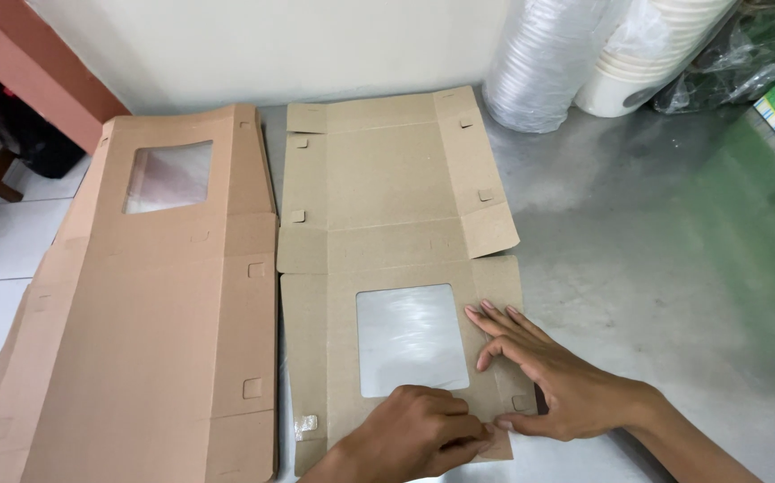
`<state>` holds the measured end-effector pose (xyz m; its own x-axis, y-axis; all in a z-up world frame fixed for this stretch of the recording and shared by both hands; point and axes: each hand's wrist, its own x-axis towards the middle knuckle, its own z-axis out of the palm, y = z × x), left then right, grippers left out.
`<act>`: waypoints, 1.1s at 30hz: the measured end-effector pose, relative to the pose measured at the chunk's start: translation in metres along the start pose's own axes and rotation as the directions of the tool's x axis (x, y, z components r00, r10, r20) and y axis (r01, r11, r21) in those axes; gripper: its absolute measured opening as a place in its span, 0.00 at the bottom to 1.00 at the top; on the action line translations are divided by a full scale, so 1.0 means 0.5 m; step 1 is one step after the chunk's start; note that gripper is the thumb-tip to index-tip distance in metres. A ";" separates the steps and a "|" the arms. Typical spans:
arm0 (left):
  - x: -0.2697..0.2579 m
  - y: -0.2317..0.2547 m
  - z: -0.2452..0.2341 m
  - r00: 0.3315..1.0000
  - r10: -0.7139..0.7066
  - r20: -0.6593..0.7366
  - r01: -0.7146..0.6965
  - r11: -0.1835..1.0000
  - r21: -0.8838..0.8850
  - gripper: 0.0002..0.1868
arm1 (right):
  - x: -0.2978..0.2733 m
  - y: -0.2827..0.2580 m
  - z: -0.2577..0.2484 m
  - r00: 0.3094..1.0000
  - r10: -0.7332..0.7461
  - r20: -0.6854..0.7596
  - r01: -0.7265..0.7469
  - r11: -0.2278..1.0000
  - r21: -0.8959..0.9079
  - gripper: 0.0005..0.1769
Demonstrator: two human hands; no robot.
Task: Assembling cardboard boxes by folding flaps and tabs
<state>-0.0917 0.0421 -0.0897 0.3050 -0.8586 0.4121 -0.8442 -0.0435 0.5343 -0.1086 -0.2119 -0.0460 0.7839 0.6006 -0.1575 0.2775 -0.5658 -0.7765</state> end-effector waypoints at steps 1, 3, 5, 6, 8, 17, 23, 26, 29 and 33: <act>-0.002 0.006 -0.003 0.998 -0.035 0.051 0.033 0.999 0.038 0.08 | 0.000 -0.001 0.000 1.000 -0.007 -0.003 0.007 1.000 -0.011 0.23; -0.043 0.013 0.025 0.994 -0.088 0.070 0.079 0.988 0.134 0.17 | -0.002 -0.010 -0.003 0.998 0.049 0.026 -0.049 0.999 -0.014 0.27; -0.079 0.037 0.018 0.986 -0.147 0.079 0.126 0.965 0.229 0.27 | 0.004 -0.007 -0.008 0.993 0.104 0.059 -0.103 0.994 -0.023 0.31; -0.098 0.068 0.003 0.952 -0.241 -0.186 0.278 0.938 0.209 0.17 | 0.003 0.000 -0.003 0.999 0.045 0.031 -0.043 0.998 -0.048 0.33; -0.137 0.115 -0.004 0.836 -0.329 -0.440 0.431 0.889 0.154 0.09 | 0.002 0.007 0.004 1.000 -0.024 0.017 0.025 0.997 -0.069 0.35; -0.240 0.155 0.075 0.178 -0.370 -0.912 0.961 0.265 0.081 0.29 | -0.029 0.031 0.098 0.979 0.183 -0.093 -0.204 0.917 -0.342 0.37; -0.224 0.159 0.032 0.380 -0.478 -0.792 0.841 0.535 0.081 0.22 | -0.034 0.128 0.190 0.998 -0.058 -0.026 0.041 0.898 -0.438 0.01; -0.231 0.151 0.017 0.563 -0.459 -0.687 0.714 0.689 0.125 0.18 | -0.067 0.141 0.220 0.966 -0.224 -0.129 0.125 0.840 -0.528 0.29; -0.234 0.131 0.011 0.745 -0.344 -0.572 0.577 0.762 0.294 0.19 | -0.101 0.124 0.222 0.956 -0.086 -0.282 -0.060 0.881 -0.470 0.16; -0.239 0.114 0.006 0.875 -0.172 -0.452 0.382 0.819 0.427 0.13 | -0.101 0.097 0.262 0.889 0.087 -0.449 -0.321 0.817 -0.478 0.11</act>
